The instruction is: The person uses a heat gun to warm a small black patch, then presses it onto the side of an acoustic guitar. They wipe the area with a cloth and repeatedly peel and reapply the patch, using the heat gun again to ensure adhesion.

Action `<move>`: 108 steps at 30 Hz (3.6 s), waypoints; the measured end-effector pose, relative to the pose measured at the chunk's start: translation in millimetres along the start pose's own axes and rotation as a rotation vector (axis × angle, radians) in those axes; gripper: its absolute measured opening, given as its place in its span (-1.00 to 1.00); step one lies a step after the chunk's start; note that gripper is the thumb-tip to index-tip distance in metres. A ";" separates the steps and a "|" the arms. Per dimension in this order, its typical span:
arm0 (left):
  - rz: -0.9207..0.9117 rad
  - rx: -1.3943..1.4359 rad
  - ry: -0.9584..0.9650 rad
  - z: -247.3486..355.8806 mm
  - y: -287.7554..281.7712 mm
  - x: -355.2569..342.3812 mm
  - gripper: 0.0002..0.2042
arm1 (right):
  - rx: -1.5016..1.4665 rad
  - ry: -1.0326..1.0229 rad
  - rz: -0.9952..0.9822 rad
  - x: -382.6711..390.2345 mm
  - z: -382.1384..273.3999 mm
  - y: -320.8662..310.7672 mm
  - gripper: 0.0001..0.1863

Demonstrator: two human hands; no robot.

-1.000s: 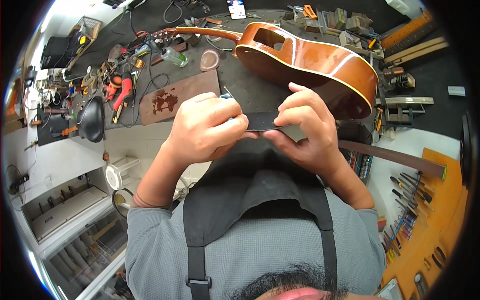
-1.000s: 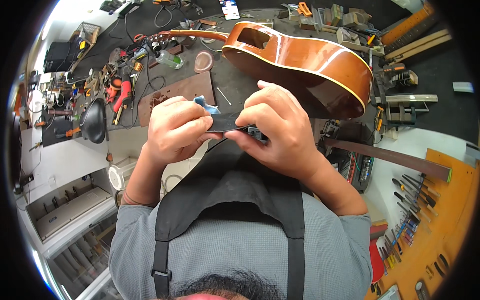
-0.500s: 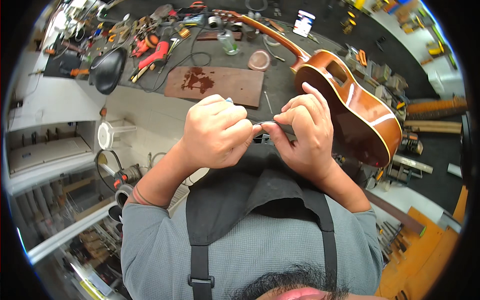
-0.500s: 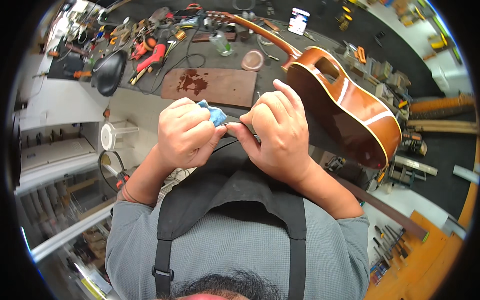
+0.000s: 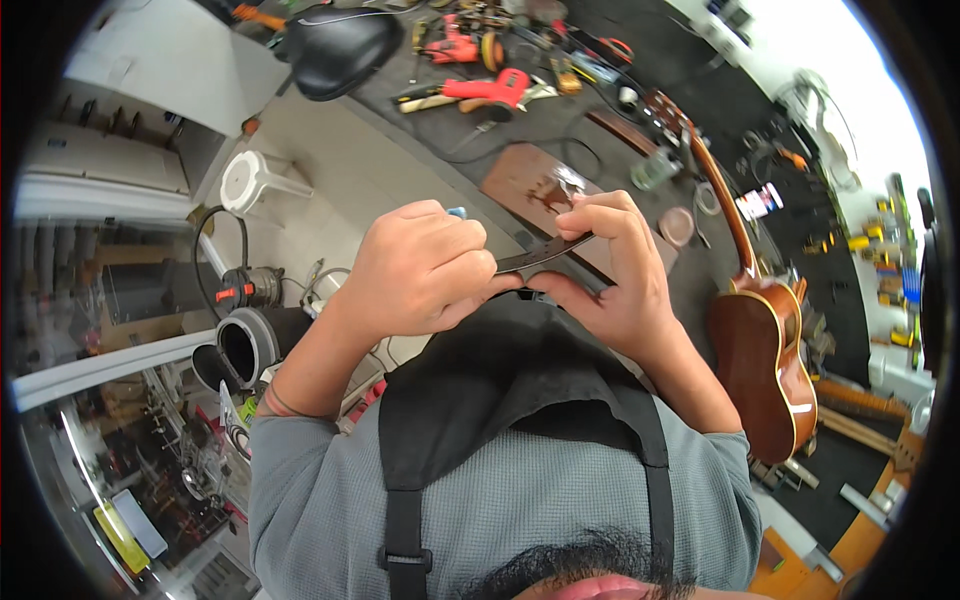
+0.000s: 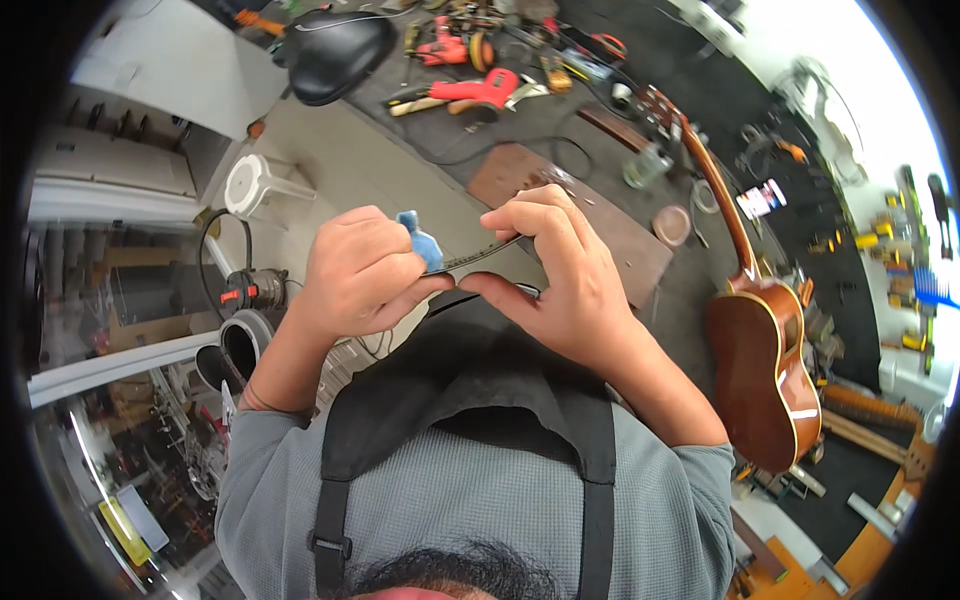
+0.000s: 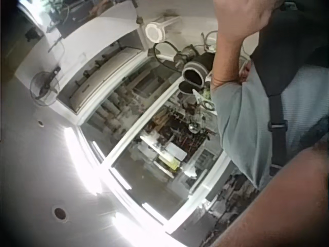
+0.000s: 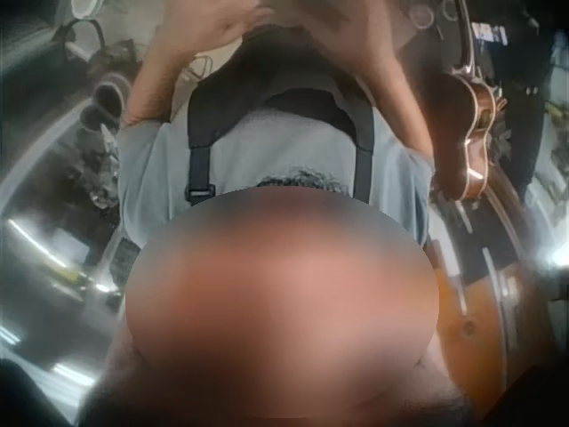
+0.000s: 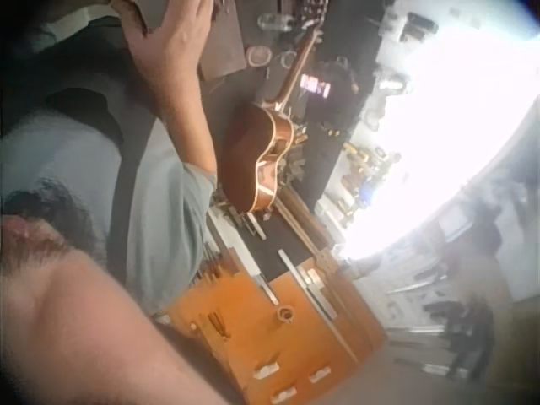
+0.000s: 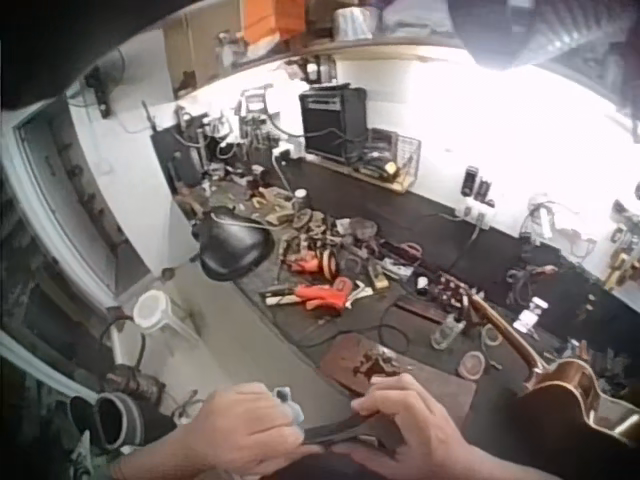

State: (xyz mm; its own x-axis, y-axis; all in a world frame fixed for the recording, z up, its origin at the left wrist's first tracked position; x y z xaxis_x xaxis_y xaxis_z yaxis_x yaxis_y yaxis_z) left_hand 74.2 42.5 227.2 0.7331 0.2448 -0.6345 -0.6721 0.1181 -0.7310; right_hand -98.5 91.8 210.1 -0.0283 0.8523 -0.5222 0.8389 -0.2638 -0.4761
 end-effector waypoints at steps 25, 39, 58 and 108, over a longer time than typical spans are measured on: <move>0.165 -0.688 -0.712 -324.7 -301.4 224.5 -0.68 | -0.591 -0.483 -0.548 -389.4 -31.2 501.2 -0.49; 0.317 -0.830 -0.826 -528.4 -502.4 370.2 -0.69 | -0.566 -0.579 -0.571 -574.2 -98.6 777.9 -0.51; 0.098 -0.590 -0.856 -947.1 -669.3 422.5 -0.64 | -0.710 -0.287 -0.842 -898.2 13.2 1056.6 -0.68; 0.984 -0.118 -1.032 -1226.2 -964.3 715.2 -0.77 | -0.773 -0.488 -0.962 -1170.4 -128.0 1465.1 -0.63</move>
State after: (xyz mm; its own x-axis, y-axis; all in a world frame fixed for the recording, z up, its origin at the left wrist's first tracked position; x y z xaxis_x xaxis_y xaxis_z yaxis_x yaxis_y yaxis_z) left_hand 1374.2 -1076.4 170.3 -0.4552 0.7623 -0.4601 -0.8033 -0.5744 -0.1570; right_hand 1233.2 -1234.5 214.4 -0.8363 0.2616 -0.4819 0.4609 0.8114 -0.3594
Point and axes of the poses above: each hand's wrist, its own x-axis away from the middle knuckle, its own y-axis out of the palm, z = x × y, the point moved 9 cm from there along -x, towards the middle knuckle
